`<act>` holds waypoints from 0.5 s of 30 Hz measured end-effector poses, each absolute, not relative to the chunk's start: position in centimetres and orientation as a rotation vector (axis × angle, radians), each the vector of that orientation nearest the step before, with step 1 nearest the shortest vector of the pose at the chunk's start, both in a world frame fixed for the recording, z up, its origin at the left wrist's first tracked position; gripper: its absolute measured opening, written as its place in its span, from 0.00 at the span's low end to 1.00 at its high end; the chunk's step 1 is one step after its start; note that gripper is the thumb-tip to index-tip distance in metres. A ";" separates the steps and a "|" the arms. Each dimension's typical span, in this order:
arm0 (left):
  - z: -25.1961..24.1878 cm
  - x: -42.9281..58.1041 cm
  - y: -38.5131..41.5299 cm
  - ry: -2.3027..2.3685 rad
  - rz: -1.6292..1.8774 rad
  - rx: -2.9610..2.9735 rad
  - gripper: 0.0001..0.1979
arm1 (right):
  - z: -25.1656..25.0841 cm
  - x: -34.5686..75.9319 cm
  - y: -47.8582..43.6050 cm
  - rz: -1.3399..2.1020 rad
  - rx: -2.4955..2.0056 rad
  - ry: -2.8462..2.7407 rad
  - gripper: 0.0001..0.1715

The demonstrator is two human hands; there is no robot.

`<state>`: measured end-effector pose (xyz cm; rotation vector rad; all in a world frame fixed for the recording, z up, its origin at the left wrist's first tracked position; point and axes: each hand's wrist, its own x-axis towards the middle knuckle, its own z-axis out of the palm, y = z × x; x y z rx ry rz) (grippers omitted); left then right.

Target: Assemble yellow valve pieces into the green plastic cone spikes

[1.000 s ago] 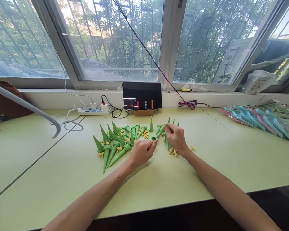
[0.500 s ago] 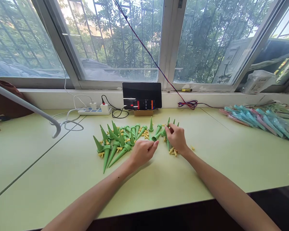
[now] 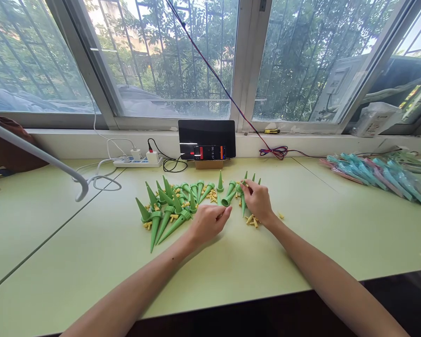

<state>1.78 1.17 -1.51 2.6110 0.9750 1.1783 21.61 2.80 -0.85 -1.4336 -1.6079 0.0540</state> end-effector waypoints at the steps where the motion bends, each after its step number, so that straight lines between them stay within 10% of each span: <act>1: -1.5 1.8 1.2 0.978 1.171 2.609 0.27 | -0.9 21.6 2.8 0.054 -1.438 -1.607 0.19; 15: -1.7 1.8 1.2 0.984 1.103 2.596 0.26 | -0.6 21.2 2.5 0.035 -1.488 -1.586 0.20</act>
